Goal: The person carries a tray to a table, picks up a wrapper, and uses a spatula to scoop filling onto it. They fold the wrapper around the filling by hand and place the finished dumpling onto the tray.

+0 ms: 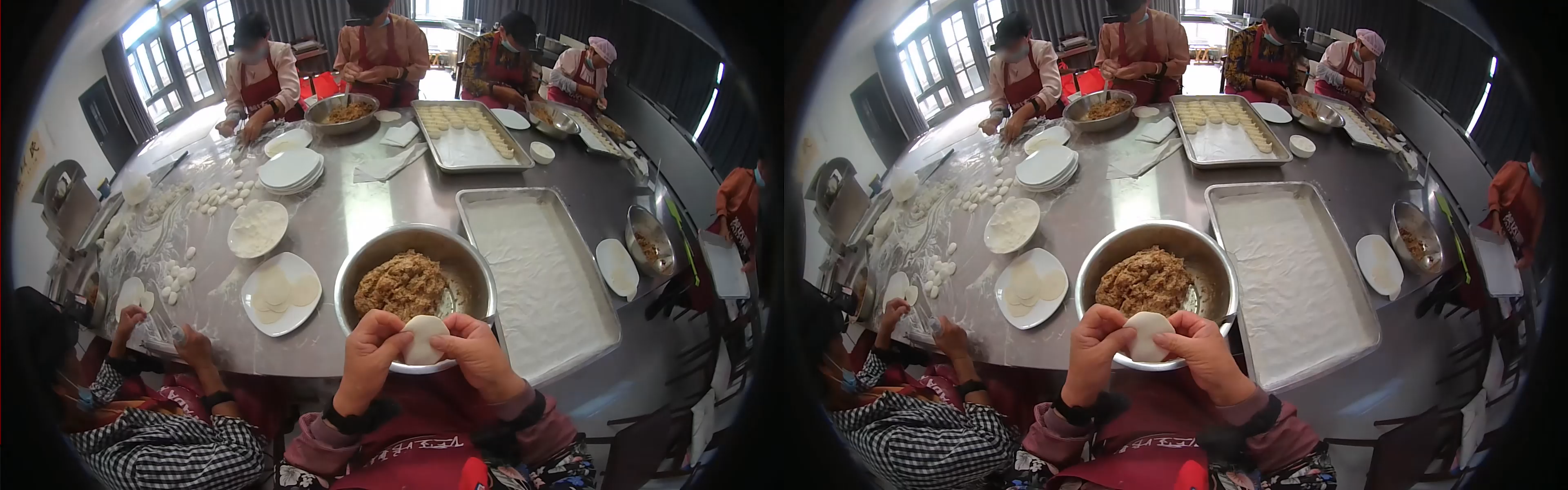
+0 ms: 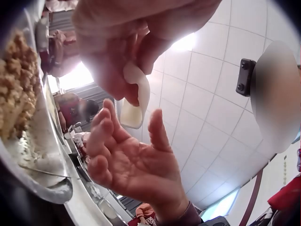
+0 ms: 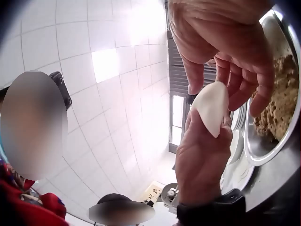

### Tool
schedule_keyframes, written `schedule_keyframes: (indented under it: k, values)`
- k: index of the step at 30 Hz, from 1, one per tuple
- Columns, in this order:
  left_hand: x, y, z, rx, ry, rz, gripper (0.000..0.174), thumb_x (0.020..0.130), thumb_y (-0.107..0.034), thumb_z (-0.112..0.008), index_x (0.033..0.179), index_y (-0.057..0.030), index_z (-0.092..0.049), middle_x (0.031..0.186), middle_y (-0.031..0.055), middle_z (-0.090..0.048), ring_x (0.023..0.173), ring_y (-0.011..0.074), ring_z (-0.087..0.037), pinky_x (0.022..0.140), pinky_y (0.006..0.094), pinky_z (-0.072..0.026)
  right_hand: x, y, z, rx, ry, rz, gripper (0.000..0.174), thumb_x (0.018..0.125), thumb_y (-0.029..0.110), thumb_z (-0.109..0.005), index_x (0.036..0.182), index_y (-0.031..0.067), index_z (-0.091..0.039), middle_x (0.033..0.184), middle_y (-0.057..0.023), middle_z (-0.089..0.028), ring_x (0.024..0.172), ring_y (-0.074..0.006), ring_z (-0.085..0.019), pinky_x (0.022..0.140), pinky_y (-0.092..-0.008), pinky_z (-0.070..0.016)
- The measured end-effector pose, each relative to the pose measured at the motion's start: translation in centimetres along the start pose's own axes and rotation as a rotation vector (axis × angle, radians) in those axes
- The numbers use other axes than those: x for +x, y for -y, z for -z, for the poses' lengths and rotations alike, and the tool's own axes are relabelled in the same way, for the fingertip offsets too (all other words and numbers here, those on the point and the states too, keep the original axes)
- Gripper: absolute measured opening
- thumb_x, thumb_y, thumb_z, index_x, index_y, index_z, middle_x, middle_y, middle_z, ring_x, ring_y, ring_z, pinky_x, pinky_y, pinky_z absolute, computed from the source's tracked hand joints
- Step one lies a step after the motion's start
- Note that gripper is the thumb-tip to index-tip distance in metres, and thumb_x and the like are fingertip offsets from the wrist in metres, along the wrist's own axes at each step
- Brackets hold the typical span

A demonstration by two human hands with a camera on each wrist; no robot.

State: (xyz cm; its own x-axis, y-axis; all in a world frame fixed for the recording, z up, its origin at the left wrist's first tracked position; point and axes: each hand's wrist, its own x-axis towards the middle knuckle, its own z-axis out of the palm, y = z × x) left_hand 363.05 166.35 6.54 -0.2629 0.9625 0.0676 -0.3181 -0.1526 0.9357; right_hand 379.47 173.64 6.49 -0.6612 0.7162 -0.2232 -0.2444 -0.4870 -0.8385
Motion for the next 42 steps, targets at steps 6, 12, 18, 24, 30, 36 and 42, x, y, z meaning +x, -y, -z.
schedule_keyframes:
  k: [6, 12, 18, 24, 30, 36, 42]
  values:
    - [0.3, 0.8, 0.5, -0.038, 0.009, 0.11, 0.03, 0.081, 0.003, -0.064, 0.107, -0.0032, -0.051, 0.086, 0.0062, -0.063, 0.076, 0.0095, -0.06, 0.065, 0.0215, -0.0491, 0.8, -1.0, -1.0, -0.458, -0.139, 0.28, 0.012, 0.081, 0.007, -0.067, 0.089, 0.0006, -0.061, 0.077, -0.0045, -0.063, 0.069, -0.0073, -0.058, 0.062, -0.0216, -0.0465]
    - [0.0, 2.7, 2.9, 0.219, -0.099, 0.027, 0.027, 0.082, 0.003, -0.059, 0.108, -0.0024, -0.051, 0.087, 0.009, -0.065, 0.08, 0.0136, -0.063, 0.07, 0.0234, -0.0503, 1.3, -0.7, -1.6, -0.75, -0.225, 0.408, 0.011, 0.079, 0.006, -0.067, 0.087, 0.0003, -0.062, 0.071, -0.0053, -0.062, 0.063, -0.0078, -0.056, 0.058, -0.0237, -0.0445]
    - [-1.6, 1.4, 2.2, -0.521, -0.054, 0.221, 0.036, 0.098, -0.022, -0.044, 0.125, 0.0018, -0.043, 0.123, 0.0179, -0.053, 0.11, 0.0258, -0.056, 0.091, 0.0371, -0.0473, 2.5, 1.0, -2.9, -1.428, -0.269, 1.045, 0.008, 0.071, 0.006, -0.063, 0.075, 0.0082, -0.055, 0.067, -0.0081, -0.051, 0.062, -0.0283, -0.055, 0.053, -0.04, -0.0418]
    - [-2.7, 2.3, 1.8, -0.717, -0.099, 0.268, 0.039, 0.1, -0.026, -0.036, 0.129, -0.0003, -0.041, 0.126, 0.0126, -0.052, 0.114, 0.0252, -0.053, 0.093, 0.0404, -0.0447, 0.8, -2.0, -4.5, -1.534, 0.027, 1.082, 0.017, 0.069, 0.01, -0.066, 0.085, 0.0081, -0.062, 0.078, -0.0072, -0.058, 0.072, -0.0245, -0.057, 0.065, -0.0366, -0.0438]
    - [-3.7, 1.9, 5.3, -0.587, -0.31, 0.051, 0.036, 0.095, -0.005, -0.041, 0.13, 0.0015, -0.036, 0.125, 0.0182, -0.05, 0.115, 0.0314, -0.053, 0.09, 0.0413, -0.0527, 0.2, 2.4, 3.4, -1.669, -0.356, 0.807, 0.028, 0.064, 0.011, -0.074, 0.09, 0.008, -0.064, 0.089, -0.0069, -0.059, 0.087, -0.0273, -0.055, 0.075, -0.0391, -0.0428]
    - [-4.9, 3.0, 6.4, -0.465, -0.403, 0.058, 0.038, 0.094, -0.005, -0.042, 0.13, 0.0014, -0.035, 0.123, 0.019, -0.051, 0.108, 0.0324, -0.058, 0.081, 0.0375, -0.0575, 1.0, 4.0, 7.6, -1.934, -0.232, 0.623, 0.011, 0.064, 0.014, -0.072, 0.07, 0.0114, -0.064, 0.081, -0.0048, -0.054, 0.086, -0.0246, -0.051, 0.072, -0.0375, -0.0389]
    - [-5.2, 2.6, 5.7, -0.448, -0.374, 0.078, 0.036, 0.094, -0.005, -0.042, 0.129, 0.0004, -0.036, 0.121, 0.02, -0.052, 0.107, 0.0343, -0.058, 0.082, 0.0394, -0.0568, 2.3, 3.6, 8.1, -2.032, -0.108, 0.628, 0.006, 0.069, 0.013, -0.064, 0.063, 0.0124, -0.061, 0.07, -0.0024, -0.052, 0.076, -0.0215, -0.054, 0.065, -0.0366, -0.0395]
